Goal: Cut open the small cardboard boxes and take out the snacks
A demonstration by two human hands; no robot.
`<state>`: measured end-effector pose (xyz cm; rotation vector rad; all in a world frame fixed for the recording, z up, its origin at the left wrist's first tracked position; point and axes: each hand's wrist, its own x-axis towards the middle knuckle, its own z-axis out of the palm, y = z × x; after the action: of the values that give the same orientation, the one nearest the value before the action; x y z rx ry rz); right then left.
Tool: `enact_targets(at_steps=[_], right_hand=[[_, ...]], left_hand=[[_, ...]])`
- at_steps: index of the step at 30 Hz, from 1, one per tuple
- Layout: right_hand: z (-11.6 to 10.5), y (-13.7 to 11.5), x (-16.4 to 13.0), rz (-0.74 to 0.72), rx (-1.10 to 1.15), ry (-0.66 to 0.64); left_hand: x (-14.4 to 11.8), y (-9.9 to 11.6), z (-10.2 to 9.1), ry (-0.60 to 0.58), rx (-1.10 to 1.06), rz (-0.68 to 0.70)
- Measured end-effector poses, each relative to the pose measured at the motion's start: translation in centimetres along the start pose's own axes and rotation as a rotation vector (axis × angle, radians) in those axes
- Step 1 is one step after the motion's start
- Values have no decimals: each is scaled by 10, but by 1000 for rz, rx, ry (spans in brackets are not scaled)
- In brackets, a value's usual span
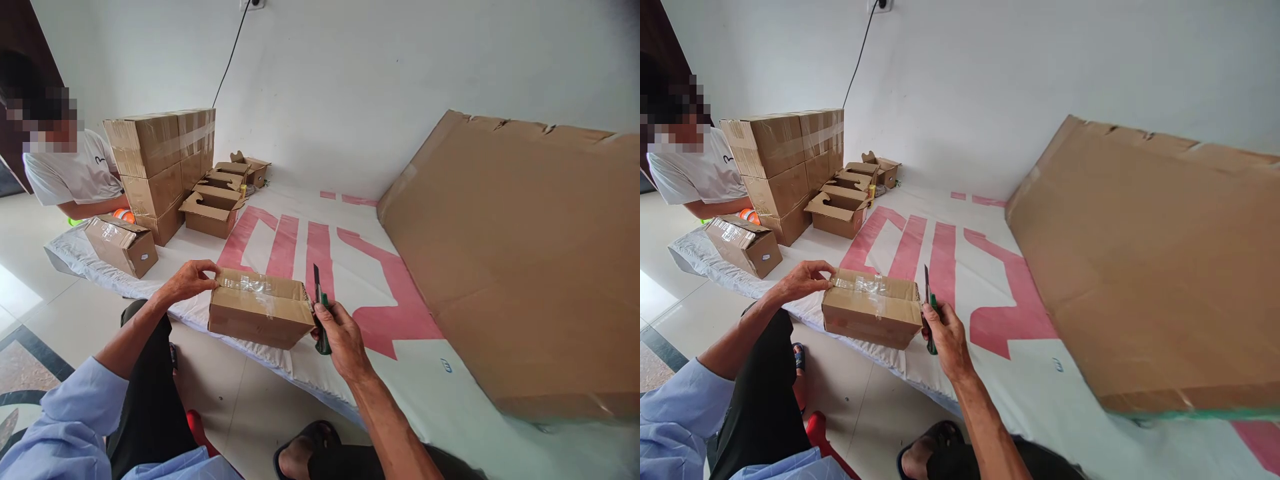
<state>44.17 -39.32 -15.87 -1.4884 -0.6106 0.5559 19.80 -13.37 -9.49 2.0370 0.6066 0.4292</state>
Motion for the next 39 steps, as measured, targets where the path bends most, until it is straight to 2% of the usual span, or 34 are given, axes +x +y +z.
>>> enact_targets(at_steps=[4, 7, 11, 16, 20, 23, 27, 31, 35, 39], right_hand=[[2, -21, 10, -107, -268, 33], [13, -44, 19, -197, -340, 36], [43, -75, 28, -290, -405, -154], [91, -96, 31, -380, -618, -332], [122, -100, 33, -436, -830, -385], [135, -102, 33, -433, -976, -410], [136, -107, 29, -437, -1087, -466], [127, -110, 27, -465, -1114, -510], [119, -107, 32, -423, -1122, -489], [121, -99, 38, -432, -1126, -461]], left_hand=[[7, 6, -2, -12, 191, 127], [11, 9, 0, 8, 240, 261], [13, 10, 2, -1, 224, 374], [19, 5, 3, 19, 117, 335], [24, 0, 5, 42, -6, 269], [24, -5, 8, 65, -116, 291], [23, -8, 13, 125, -124, 316], [24, -7, 22, 116, -105, 339], [26, -5, 31, 149, -125, 329], [28, -5, 35, 184, -140, 332]])
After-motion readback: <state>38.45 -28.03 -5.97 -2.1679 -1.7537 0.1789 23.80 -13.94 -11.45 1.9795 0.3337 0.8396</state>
